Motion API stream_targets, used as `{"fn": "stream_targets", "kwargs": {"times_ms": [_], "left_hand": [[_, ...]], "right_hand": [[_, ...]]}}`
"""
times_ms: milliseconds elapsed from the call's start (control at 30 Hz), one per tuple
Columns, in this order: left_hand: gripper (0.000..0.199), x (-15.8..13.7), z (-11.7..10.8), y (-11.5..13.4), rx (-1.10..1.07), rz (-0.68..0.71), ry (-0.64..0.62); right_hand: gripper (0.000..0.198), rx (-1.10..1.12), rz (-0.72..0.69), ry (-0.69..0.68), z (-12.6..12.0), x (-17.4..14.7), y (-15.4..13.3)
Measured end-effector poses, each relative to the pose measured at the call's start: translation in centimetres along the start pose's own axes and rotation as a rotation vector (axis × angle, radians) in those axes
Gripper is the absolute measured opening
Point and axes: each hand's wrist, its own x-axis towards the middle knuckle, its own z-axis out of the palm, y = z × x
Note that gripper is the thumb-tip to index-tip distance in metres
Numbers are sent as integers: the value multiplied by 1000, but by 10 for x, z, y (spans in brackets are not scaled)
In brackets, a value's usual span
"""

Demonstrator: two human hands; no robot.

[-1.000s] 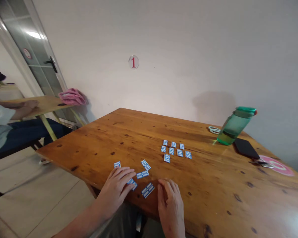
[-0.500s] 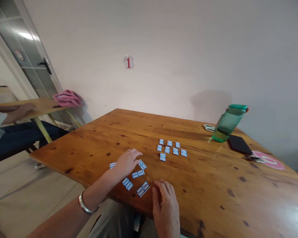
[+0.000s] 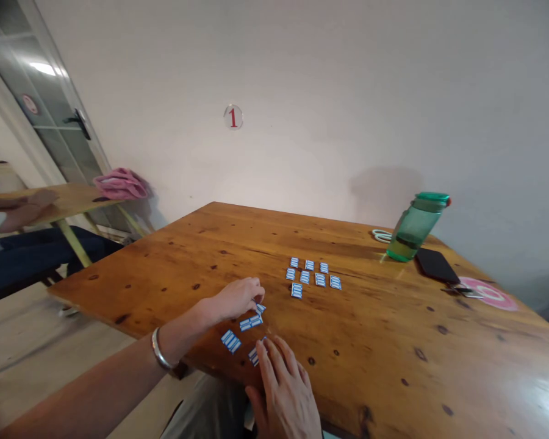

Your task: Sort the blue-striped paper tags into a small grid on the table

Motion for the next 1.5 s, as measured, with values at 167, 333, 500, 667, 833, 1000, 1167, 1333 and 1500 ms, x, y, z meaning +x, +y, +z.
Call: {"fn": "stream_targets", "kwargs": {"times_ms": [167,333,500,667,833,1000,1167,1333,1500], "left_hand": [[10,-2,0,6,-27,-56,0],[15,-7,0,9,-101,-112,31],[11,-22,-3,15,-202,-160,99],[17,-56,7,35,-1128,-368,120],[30,-86,16,51,-1763,-499,192],[26,-97,15,58,-1935,-542,239],[23,-101,19,64,-1903,-544,206],[22,-105,23,68,-1877,-504,232],[25,-106,24,72,-1908,-526,264]], "right_hand": [[41,-39,-46,-1,2,-2,0],[36,-82,-107,16,11,-18,5],[29,-152,-144,63,14,-26,5],[26,-128,-84,93,12,-23,-3],[23,40,67,132,13,-22,-11],[26,162,144,210,15,-20,-13],[24,532,420,341,10,-15,-19],[28,971,872,365,-8,-6,-25],[27,1364,1027,361,-18,3,-28]]}}
